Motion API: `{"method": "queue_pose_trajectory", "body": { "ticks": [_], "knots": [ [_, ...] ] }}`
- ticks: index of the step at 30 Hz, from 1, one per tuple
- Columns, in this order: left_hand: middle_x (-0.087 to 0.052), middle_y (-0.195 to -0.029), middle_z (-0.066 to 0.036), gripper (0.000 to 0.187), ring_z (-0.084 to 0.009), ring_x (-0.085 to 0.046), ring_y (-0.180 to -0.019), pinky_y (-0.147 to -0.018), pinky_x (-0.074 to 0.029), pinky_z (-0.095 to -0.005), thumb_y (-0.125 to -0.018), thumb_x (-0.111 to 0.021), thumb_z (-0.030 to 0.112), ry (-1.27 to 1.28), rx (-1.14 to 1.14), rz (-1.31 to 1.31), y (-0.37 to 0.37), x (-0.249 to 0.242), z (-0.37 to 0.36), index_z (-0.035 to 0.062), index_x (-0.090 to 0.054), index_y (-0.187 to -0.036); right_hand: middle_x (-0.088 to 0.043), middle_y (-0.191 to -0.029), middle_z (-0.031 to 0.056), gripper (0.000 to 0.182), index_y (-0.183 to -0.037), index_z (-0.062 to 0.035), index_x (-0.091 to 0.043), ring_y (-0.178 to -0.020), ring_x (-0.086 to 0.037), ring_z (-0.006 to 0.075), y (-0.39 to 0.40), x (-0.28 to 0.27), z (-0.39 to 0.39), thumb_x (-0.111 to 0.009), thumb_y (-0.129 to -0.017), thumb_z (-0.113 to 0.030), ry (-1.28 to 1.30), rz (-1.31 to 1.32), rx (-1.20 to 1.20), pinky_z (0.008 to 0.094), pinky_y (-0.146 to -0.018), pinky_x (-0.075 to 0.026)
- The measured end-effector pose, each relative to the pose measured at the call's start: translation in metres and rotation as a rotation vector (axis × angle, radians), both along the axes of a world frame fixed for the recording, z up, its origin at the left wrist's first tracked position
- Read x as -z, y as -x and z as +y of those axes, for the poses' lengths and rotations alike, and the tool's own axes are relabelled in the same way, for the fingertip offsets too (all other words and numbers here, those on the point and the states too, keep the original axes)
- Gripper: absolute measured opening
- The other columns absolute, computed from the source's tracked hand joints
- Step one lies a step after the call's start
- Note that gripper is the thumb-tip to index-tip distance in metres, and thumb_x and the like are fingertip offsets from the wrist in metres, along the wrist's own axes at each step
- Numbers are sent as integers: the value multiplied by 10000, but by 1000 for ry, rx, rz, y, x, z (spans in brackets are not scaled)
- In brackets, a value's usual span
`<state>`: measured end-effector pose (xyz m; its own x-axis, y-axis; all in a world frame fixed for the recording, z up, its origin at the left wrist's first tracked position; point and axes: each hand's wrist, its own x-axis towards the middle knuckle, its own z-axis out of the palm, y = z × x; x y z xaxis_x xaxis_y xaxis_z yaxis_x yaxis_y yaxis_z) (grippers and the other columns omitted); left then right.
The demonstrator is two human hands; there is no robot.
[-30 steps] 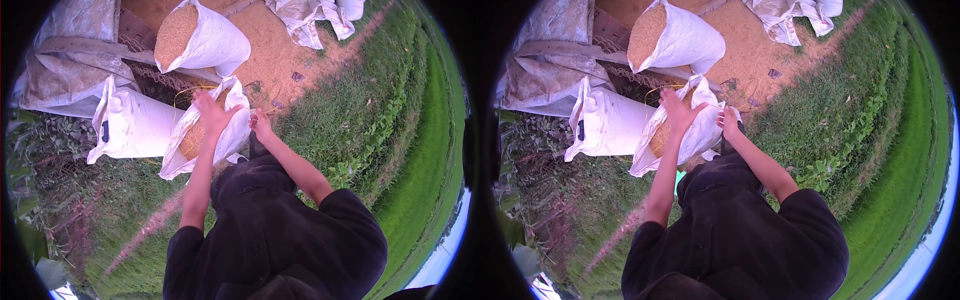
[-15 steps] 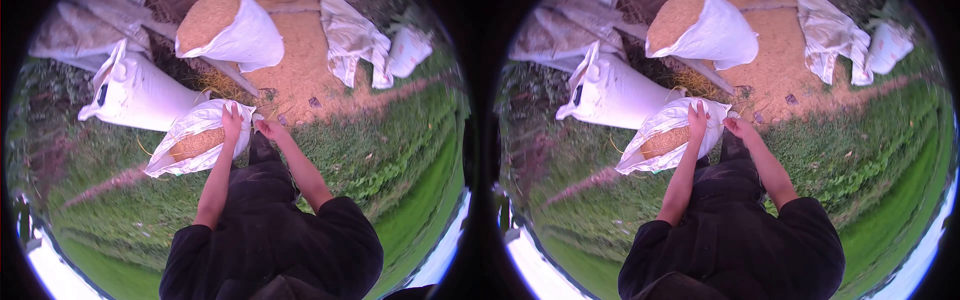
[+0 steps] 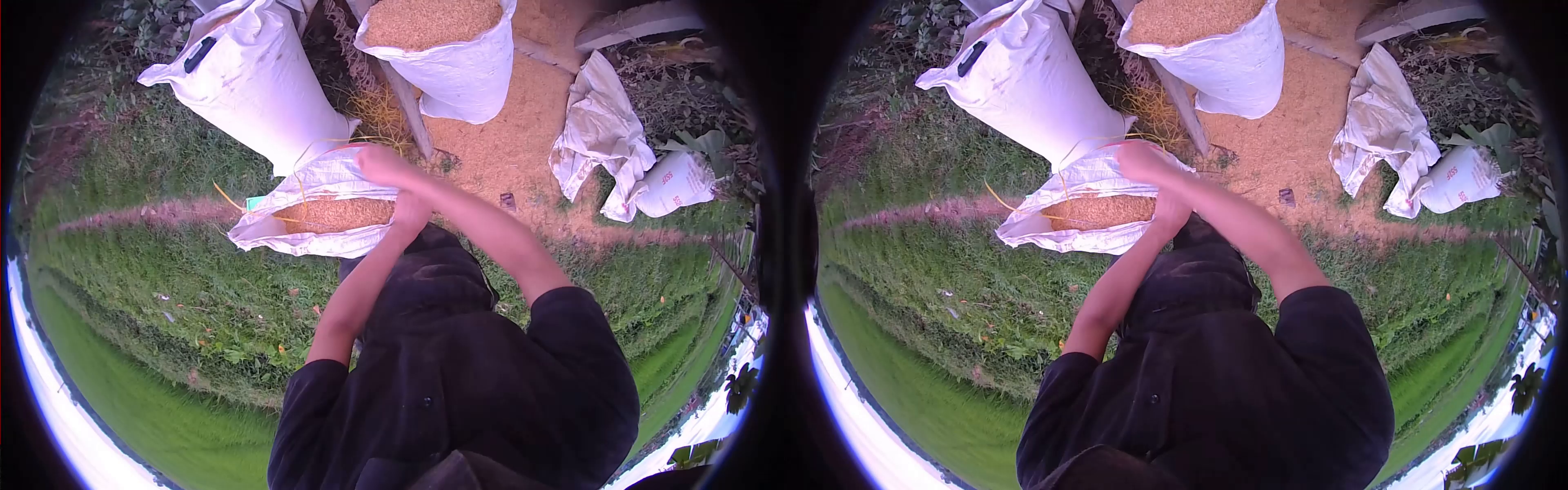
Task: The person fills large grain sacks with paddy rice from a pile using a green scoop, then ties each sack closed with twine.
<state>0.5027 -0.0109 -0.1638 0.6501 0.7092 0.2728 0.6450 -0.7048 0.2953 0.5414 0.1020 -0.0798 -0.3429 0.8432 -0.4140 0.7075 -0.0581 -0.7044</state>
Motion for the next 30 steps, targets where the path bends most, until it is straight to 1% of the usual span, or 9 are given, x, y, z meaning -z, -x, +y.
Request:
{"method": "queue_pose_trajectory", "body": {
  "ticks": [1, 3, 12, 14, 19, 21, 25, 27, 30],
  "knots": [
    [-661, -755, -161, 252, -300, -663, -719, -696, -497, -412, -797, -622, 181, -2, 3, -6, -1, -13, 1, 31, -518, -971, -665, -739, 196, 176, -848, 51, -652, -726, -681, 327, 12, -2, -19, -536, -859, -81, -273, -73, -106, 441, -652, -552],
    [-676, -846, -125, 233, -309, -668, -808, -792, -465, -452, -810, -584, 215, 344, 6, 211, -7, -52, 11, 61, -520, -972, -650, -783, 202, 169, -865, 45, -643, -789, -660, 343, 27, -11, -46, -542, -865, -90, -324, -58, 6, 458, -706, -528],
    [-571, -981, -110, 126, -269, -524, -1025, -873, -378, -462, -840, -507, 140, 137, 146, 222, 1, -57, 15, 88, -523, -953, -596, -914, 210, 196, -904, 24, -577, -905, -602, 370, 65, -39, -104, -501, -945, -152, -329, 67, 509, 466, -784, -482],
    [-485, -1312, -177, 377, -310, -426, -1272, -996, -357, -482, -857, -495, 180, 10, 188, 359, 8, -69, 13, 41, -529, -1206, -601, -901, 204, 204, -900, 19, -572, -887, -605, 374, 71, -38, -109, -489, -959, -157, -253, 65, 603, 465, -784, -482],
    [-211, -1571, -145, 640, -297, -170, -1465, -1193, -140, -471, -914, -441, 250, -55, 595, 296, 77, -71, -9, 5, -268, -1479, -641, -818, 174, 289, -900, 19, -565, -767, -651, 311, 76, -18, -108, -448, -1012, -220, -300, 281, 957, 394, -698, -500],
    [-248, -1562, -113, 585, -280, -235, -1441, -1183, -189, -419, -914, -490, 251, 375, 796, 150, 125, -98, 6, 23, -365, -1437, -633, -797, 160, 280, -899, 9, -559, -744, -640, 317, 75, -18, -108, -444, -1015, -219, -295, 444, 1031, 397, -670, -487],
    [-682, -1040, -157, 264, -259, -638, -1045, -948, -461, -379, -863, -635, 223, 1166, 739, 608, 169, -195, 97, 15, -687, -1016, -616, -780, 136, 301, -900, 9, -552, -721, -625, 274, 73, -9, -108, -431, -1028, -234, -422, 589, 1171, 376, -659, -474],
    [-701, -861, -149, 262, -258, -680, -918, -862, -498, -380, -887, -636, 252, 1116, 682, 462, 172, -208, 150, 6, -702, -950, -615, -804, 150, 285, -907, 14, -553, -753, -623, 287, 73, -2, -106, -442, -1023, -221, -476, 573, 1210, 387, -685, -474],
    [-659, -1057, -178, 413, -302, -633, -1009, -877, -473, -387, -863, -642, 384, 791, 485, 199, 95, -222, 186, 40, -666, -1089, -610, -852, 175, 237, -920, 21, -561, -829, -611, 312, 71, 6, -102, -470, -999, -183, -575, 460, 1151, 411, -752, -466]
  ]
}}
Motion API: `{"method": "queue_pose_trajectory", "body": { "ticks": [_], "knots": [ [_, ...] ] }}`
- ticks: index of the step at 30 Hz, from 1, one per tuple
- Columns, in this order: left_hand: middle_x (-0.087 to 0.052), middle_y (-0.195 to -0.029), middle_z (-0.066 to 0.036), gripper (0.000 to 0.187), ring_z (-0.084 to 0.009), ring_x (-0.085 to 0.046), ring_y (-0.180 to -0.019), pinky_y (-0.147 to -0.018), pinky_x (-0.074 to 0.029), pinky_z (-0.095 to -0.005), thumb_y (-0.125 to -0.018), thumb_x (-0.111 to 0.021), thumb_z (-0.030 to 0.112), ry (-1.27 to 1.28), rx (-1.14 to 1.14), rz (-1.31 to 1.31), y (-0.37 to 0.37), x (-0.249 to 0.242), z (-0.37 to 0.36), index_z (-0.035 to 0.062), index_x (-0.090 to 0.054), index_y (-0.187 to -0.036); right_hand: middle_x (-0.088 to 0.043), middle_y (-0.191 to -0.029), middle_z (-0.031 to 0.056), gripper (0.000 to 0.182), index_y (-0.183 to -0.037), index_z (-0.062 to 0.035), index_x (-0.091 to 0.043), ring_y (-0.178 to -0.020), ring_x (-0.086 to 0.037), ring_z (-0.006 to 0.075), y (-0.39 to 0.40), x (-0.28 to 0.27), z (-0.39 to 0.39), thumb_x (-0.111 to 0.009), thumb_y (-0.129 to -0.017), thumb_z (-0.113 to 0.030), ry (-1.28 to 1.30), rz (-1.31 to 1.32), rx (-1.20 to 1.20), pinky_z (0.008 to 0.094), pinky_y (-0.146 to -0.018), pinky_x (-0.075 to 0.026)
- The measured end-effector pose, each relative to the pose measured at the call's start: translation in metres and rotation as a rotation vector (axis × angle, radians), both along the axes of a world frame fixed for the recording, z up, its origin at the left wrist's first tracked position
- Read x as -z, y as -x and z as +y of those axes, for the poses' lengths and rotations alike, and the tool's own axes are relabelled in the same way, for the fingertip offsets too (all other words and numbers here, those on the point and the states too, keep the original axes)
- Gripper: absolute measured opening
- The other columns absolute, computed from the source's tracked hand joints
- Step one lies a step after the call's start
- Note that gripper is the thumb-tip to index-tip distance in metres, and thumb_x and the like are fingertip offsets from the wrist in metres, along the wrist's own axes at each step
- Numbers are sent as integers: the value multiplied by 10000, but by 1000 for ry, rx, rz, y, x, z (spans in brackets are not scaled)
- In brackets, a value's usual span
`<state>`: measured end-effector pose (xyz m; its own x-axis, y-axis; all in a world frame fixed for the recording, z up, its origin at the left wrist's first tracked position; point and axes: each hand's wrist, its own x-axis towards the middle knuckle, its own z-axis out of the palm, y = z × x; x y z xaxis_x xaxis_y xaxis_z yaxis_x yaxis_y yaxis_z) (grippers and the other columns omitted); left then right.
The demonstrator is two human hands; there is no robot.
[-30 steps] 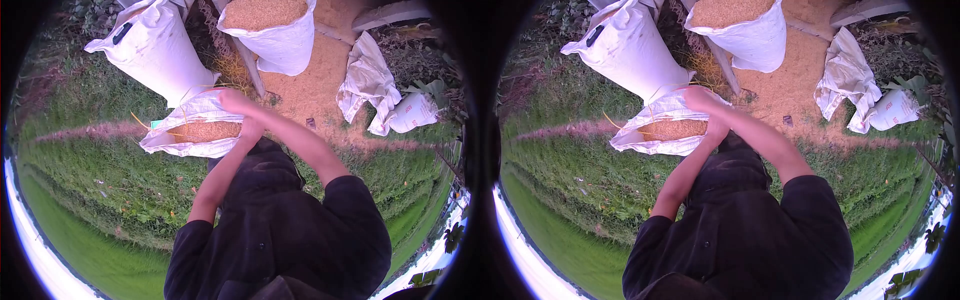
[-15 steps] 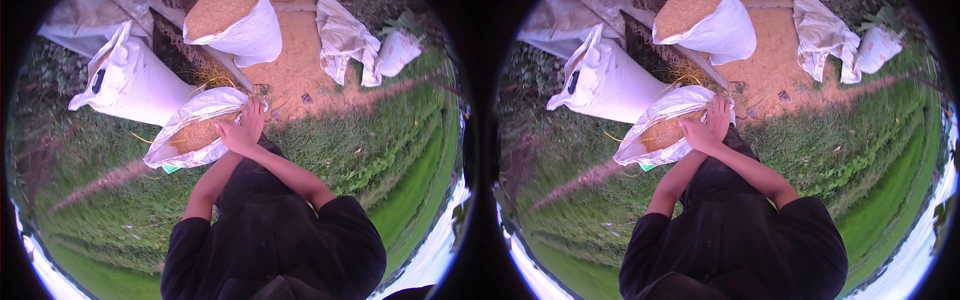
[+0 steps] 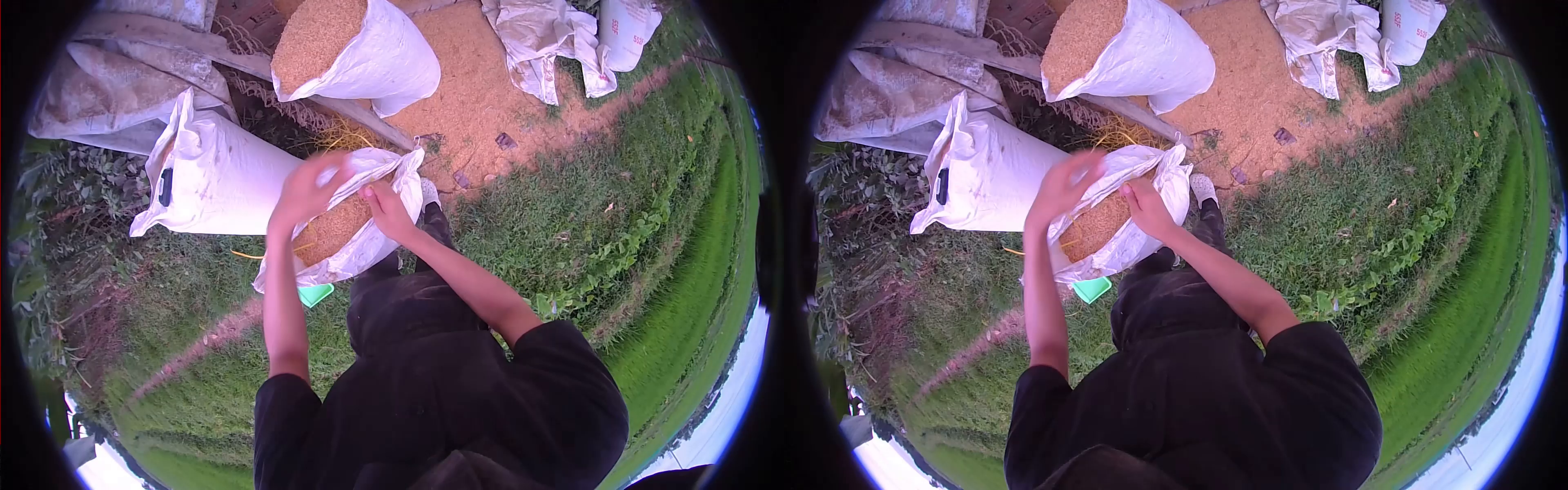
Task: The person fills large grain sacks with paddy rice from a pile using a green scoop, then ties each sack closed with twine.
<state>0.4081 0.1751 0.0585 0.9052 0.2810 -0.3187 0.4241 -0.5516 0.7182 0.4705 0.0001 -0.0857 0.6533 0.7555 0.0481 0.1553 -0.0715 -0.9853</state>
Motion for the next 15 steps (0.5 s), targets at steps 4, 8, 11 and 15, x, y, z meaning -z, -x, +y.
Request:
{"method": "queue_pose_trajectory", "body": {
  "ticks": [4, 8, 11, 15],
  "knots": [
    [-478, -1352, -255, 770, -375, -437, -1275, -1046, -340, -484, -820, -632, 572, -519, 528, 109, -90, 106, -12, -9, -511, -1311, -610, -899, 195, 154, -918, 27, -586, -937, -585, 355, 1, 6, 5, -515, -931, -110, -2, -431, -155, 447, -862, -445],
    [-539, -1282, -276, 723, -334, -489, -1248, -1031, -370, -452, -856, -620, 537, -345, 711, -311, -108, 201, -26, -34, -523, -1288, -604, -1011, 205, 148, -960, 31, -586, -997, -556, 379, 0, 16, 17, -531, -909, -96, -18, -432, -197, 472, -893, -432],
    [-674, -1049, -190, 594, -244, -617, -1010, -915, -461, -372, -893, -625, 490, 133, 384, 292, -116, 160, -38, -41, -593, -1156, -600, -1039, 225, 171, -979, 28, -596, -1062, -535, 390, 8, 34, 28, -562, -846, -75, 60, -395, -242, 479, -928, -419],
    [-668, -788, -57, 399, -148, -613, -705, -685, -497, -346, -943, -603, 384, 663, 40, 125, -108, 208, -52, -13, -642, -930, -634, -1015, 184, 206, -967, 17, -627, -1044, -554, 347, 25, 26, 24, -588, -786, -74, 74, -532, -125, 471, -954, -406]
  ]
}}
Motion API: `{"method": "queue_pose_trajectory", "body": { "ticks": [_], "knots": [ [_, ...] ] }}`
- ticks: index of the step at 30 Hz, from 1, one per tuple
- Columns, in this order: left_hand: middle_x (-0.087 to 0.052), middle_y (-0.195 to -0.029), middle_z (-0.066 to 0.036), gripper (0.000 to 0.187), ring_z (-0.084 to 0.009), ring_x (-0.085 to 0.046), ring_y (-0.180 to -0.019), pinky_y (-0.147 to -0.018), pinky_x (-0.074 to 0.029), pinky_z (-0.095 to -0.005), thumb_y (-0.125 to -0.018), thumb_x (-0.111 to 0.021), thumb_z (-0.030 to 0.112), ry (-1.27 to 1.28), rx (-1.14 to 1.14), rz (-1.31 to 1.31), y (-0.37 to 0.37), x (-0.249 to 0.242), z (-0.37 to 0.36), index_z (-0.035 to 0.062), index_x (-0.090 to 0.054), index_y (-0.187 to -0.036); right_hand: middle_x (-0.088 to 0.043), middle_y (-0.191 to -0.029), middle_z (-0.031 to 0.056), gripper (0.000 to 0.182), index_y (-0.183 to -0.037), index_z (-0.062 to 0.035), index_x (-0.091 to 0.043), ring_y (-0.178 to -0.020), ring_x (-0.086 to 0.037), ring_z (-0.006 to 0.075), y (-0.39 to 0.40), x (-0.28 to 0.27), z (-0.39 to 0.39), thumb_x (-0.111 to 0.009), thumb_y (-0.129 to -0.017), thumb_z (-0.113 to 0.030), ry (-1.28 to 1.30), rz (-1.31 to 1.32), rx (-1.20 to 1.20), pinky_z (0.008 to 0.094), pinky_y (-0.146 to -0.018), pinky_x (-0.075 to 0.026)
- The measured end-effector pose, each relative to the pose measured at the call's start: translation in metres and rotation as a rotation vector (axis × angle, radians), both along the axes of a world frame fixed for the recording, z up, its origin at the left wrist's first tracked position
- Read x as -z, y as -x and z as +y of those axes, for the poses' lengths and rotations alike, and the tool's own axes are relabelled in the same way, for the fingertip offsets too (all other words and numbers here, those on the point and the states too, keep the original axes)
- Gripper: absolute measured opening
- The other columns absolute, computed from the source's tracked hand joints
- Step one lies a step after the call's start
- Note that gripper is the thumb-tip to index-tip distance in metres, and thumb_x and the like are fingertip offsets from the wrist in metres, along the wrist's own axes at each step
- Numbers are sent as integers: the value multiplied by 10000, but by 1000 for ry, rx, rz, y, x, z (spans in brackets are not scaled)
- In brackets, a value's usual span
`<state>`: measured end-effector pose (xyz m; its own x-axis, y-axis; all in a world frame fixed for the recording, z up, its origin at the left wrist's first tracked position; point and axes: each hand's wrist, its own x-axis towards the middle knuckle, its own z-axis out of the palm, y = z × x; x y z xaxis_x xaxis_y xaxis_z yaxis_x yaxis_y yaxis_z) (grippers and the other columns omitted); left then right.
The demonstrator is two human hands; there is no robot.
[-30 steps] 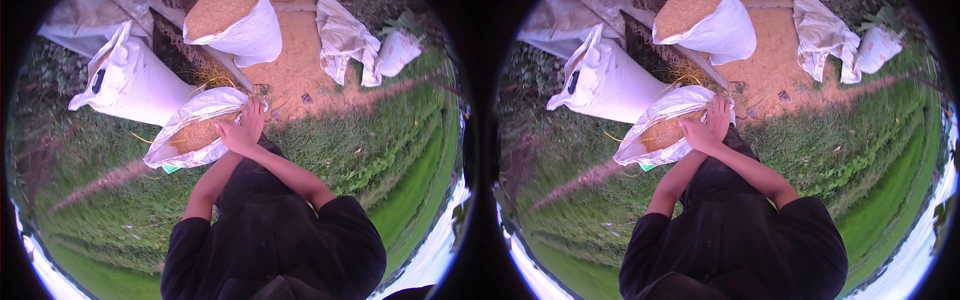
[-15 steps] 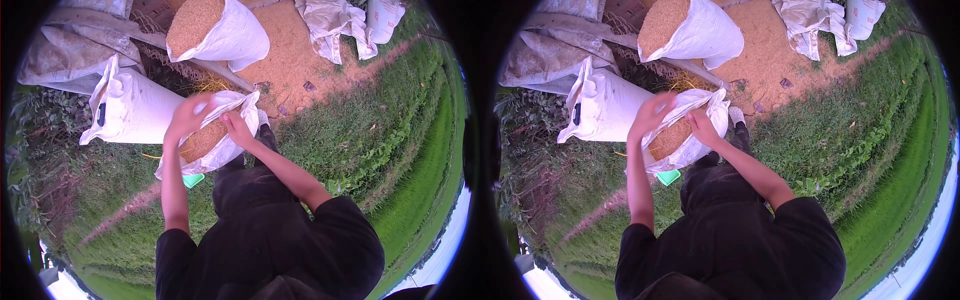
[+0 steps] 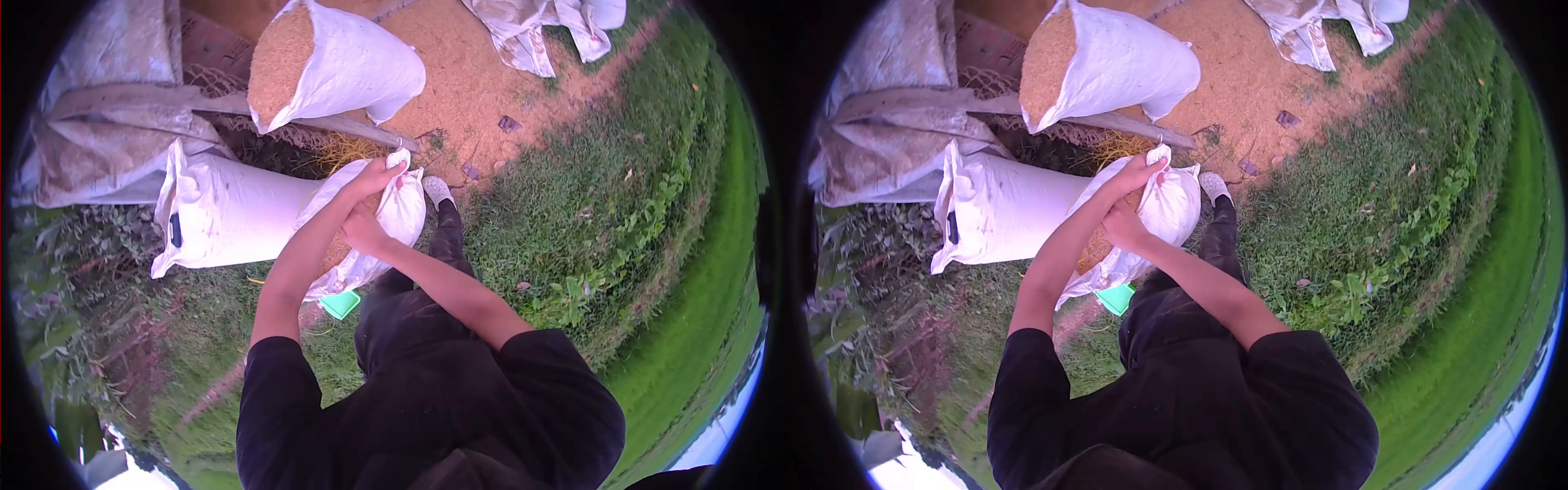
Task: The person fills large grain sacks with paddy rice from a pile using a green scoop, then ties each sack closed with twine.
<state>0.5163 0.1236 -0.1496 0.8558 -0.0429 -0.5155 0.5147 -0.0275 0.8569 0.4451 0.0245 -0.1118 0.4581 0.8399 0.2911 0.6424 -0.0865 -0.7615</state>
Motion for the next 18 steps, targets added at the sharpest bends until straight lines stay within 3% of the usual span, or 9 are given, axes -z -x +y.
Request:
{"method": "queue_pose_trajectory", "body": {
  "ticks": [2, 4, 5, 7, 9, 10, 11, 12, 18],
  "knots": [
    [-680, -745, -83, 425, -156, -630, -636, -634, -491, -324, -945, -586, 399, -121, -9, 66, -2, -12, -11, -13, -665, -881, -658, -1006, 151, 192, -940, 13, -641, -1031, -569, 300, 12, -10, -15, -589, -783, -86, -10, -84, 30, 454, -976, -393],
    [-688, -685, -121, 472, -190, -683, -643, -629, -497, -325, -943, -560, 434, -523, -8, 223, -4, -4, -10, 6, -699, -800, -671, -1040, 95, 197, -951, -31, -652, -1048, -544, 244, 20, -16, -37, -598, -763, -59, -155, 44, 66, 432, -984, -371],
    [-648, -590, -128, 541, -228, -676, -568, -586, -495, -348, -929, -545, 475, -578, -107, 186, 0, 0, -12, 7, -686, -697, -671, -1040, 95, 197, -951, -31, -652, -1048, -544, 244, 23, -20, -53, -598, -763, -59, -153, 52, 79, 432, -984, -371],
    [-652, -595, -128, 540, -232, -672, -555, -578, -496, -360, -932, -542, 470, -566, -198, 213, 3, 4, -9, 3, -684, -702, -673, -1055, 52, 215, -957, -84, -662, -1013, -543, 214, 16, -29, -90, -596, -760, -27, -75, 206, 150, 397, -974, -366],
    [-655, -609, -138, 539, -243, -662, -520, -557, -497, -368, -938, -539, 462, -557, -350, 267, 5, -9, -13, -4, -677, -704, -679, -1008, 65, 227, -965, -121, -670, -978, -555, 234, 5, 7, -122, -596, -777, -18, -57, 289, 253, 371, -933, -395],
    [-655, -609, -138, 539, -243, -662, -520, -557, -497, -368, -938, -539, 462, -560, -340, 268, 7, -9, -14, -4, -677, -704, -673, -879, 59, 113, -911, -74, -649, -889, -577, 214, -10, 6, -129, -537, -902, -64, -173, 619, 362, 342, -846, -442],
    [-655, -620, -145, 536, -242, -656, -507, -547, -496, -366, -940, -539, 458, -566, -355, 269, 9, -7, -14, -9, -673, -714, -644, -809, 52, 394, -851, -35, -618, -816, -585, 154, -30, 12, -135, -367, -1047, -268, -156, 1062, 342, 308, -795, -451],
    [-655, -631, -151, 533, -241, -650, -495, -537, -496, -364, -941, -538, 455, -571, -374, 271, 12, -5, -16, -15, -668, -724, -606, -757, 27, 437, -810, -41, -583, -735, -569, 124, -52, 20, -139, -374, -1047, -344, -226, 1250, 311, 278, -735, -452],
    [-547, -524, -63, 563, -163, -568, -412, -410, -440, -316, -962, -526, 473, -345, -634, 111, 31, -3, -61, -27, -607, -716, -487, -595, 2, 329, -827, -67, -557, -498, -481, 133, -143, 114, -99, -443, -1021, -306, 31, 1655, 252, 289, -491, -422]
  ]
}}
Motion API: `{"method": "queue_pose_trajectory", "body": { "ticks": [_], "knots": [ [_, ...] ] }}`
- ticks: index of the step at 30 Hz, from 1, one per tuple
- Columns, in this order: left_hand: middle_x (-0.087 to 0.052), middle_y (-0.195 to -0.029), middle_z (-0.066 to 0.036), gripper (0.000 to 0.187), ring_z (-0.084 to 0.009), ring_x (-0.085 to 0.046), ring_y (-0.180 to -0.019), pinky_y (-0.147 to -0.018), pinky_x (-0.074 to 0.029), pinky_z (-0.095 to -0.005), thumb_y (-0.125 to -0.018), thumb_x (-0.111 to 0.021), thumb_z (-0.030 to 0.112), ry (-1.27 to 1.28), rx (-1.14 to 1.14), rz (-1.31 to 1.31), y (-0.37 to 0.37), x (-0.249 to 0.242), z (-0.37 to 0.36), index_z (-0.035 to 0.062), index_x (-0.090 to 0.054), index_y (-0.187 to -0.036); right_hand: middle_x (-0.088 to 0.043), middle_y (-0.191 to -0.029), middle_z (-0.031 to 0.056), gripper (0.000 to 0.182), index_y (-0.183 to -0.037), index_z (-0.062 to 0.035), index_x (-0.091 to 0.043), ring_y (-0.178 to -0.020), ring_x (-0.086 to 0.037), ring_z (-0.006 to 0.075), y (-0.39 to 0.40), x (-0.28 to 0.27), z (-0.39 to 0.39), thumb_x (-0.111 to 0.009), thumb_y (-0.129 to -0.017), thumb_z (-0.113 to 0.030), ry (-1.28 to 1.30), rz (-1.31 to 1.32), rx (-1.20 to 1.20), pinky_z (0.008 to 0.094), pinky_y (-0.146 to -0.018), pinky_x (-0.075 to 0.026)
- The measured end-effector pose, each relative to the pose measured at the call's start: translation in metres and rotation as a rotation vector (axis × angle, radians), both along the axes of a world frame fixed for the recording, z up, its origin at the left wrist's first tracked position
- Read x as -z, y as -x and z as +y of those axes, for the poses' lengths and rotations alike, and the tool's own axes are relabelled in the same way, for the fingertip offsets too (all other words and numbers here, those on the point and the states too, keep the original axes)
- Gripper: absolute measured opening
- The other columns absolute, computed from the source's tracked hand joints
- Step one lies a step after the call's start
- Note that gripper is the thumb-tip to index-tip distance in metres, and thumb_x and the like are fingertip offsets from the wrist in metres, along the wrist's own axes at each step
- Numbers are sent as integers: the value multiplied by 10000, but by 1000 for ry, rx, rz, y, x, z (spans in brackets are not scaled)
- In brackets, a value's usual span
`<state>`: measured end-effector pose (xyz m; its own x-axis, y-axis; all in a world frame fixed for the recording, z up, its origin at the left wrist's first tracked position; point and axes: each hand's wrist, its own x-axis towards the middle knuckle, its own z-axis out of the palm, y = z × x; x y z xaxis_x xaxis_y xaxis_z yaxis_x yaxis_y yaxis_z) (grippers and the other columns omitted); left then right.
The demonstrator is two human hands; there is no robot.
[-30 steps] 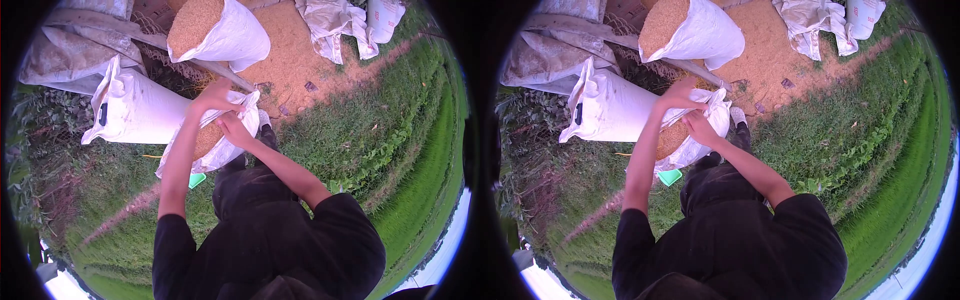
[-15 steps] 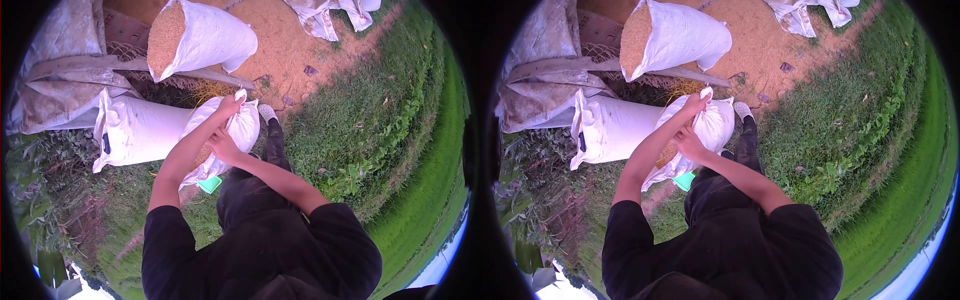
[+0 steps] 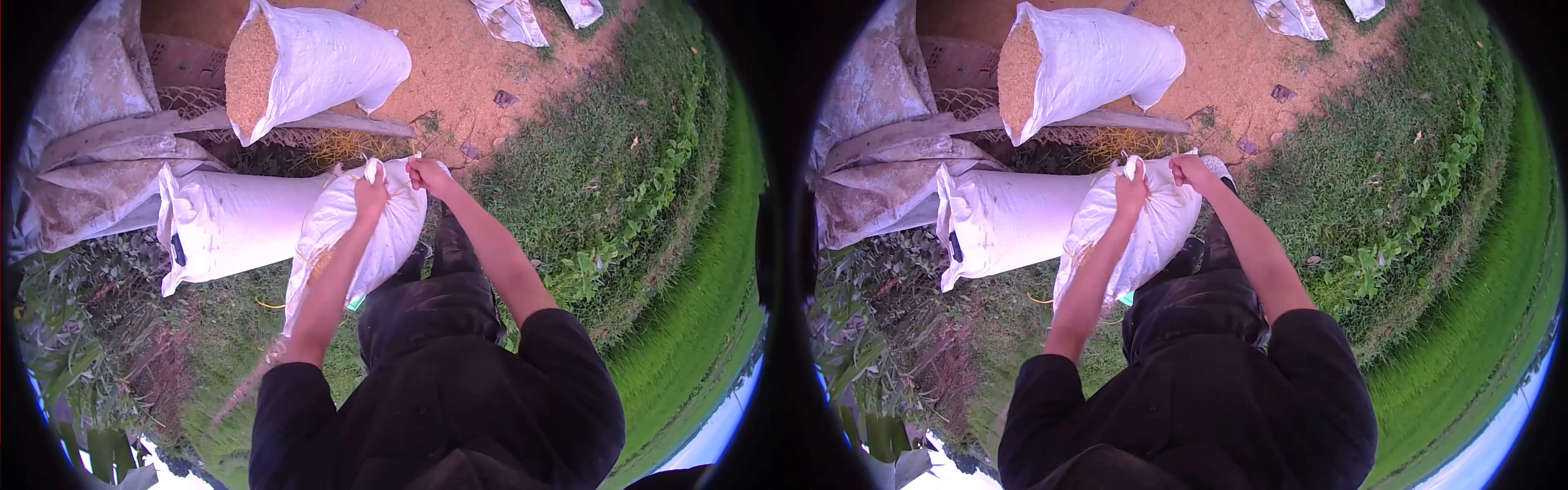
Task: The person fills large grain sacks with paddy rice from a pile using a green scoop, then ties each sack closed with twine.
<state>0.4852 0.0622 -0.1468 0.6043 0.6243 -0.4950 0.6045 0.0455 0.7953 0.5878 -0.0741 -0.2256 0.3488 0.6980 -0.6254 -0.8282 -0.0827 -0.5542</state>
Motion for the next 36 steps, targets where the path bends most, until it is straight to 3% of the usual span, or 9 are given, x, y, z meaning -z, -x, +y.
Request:
{"method": "queue_pose_trajectory", "body": {
  "ticks": [3, 5, 8, 10, 12, 20, 26, 32, 36],
  "knots": [
    [-608, -627, -133, 414, -238, -636, -552, -519, -497, -365, -927, -611, 350, 56, -5, 75, 15, -9, -13, -39, -612, -784, -446, -551, -15, 311, -826, -52, -564, -469, -445, 122, -21, 28, 32, -453, -1013, -274, 79, 199, -169, 294, -450, -396],
    [-631, -771, -229, 265, -365, -637, -699, -660, -514, -446, -878, -630, 207, -727, 284, -80, 26, 5, -26, -59, -629, -867, -472, -555, -5, 329, -800, -42, -582, -462, -460, 127, -30, 12, 58, -466, -1006, -271, 141, 41, -266, 293, -437, -397],
    [-618, -929, -310, 207, -447, -602, -870, -789, -485, -501, -815, -616, 117, -565, 366, -112, 28, -30, -33, -66, -636, -908, -510, -552, 14, 376, -757, -23, -614, -460, -496, 132, -31, -30, 103, -468, -1003, -267, 150, -196, -449, 286, -431, -400],
    [-652, -869, -248, 273, -416, -627, -836, -747, -492, -455, -820, -671, 150, -630, 226, -135, 33, -11, -37, -65, -620, -980, -512, -532, 19, 383, -781, -16, -623, -458, -505, 130, -29, -60, 117, -455, -1009, -274, 71, -450, -672, 284, -438, -406],
    [-653, -738, -215, 299, -383, -641, -689, -651, -488, -433, -903, -635, 222, 66, -200, 69, 29, -33, -36, -76, -625, -915, -517, -527, 22, 394, -791, -9, -612, -447, -513, 132, -30, -75, 113, -434, -1017, -278, 63, -475, -748, 284, -445, -412],
    [-641, -671, -234, 436, -351, -670, -673, -624, -485, -429, -949, -586, 297, -94, -455, 261, 93, -68, -12, -133, -615, -887, -521, -544, 26, 383, -854, -23, -566, -478, -545, 131, 24, -90, 69, -397, -1038, -314, 41, -289, -615, 268, -490, -425],
    [-628, -722, -251, 299, -493, -597, -790, -744, -477, -537, -809, -642, 134, -531, -185, 121, 52, -25, -36, -35, -643, -1056, -540, -579, 44, 370, -874, -9, -572, -468, -536, 150, -14, -75, 85, -410, -1033, -300, 113, -285, -413, 301, -468, -472],
    [-608, -674, -242, 198, -400, -613, -685, -762, -472, -467, -743, -612, 45, -602, 24, -100, -8, -43, -56, -45, -619, -919, -623, -669, 54, 350, -924, -19, -630, -543, -593, 134, -63, -67, 93, -435, -1015, -296, 338, -550, -715, 284, -500, -481],
    [-624, -789, -209, 274, -355, -612, -813, -818, -437, -450, -703, -621, 27, -630, 63, -27, -6, -47, -51, -29, -599, -970, -675, -836, 99, 366, -1061, 9, -608, -731, -664, 161, -69, -93, 101, -402, -1040, -293, 215, -339, -754, 289, -602, -508]
  ]
}}
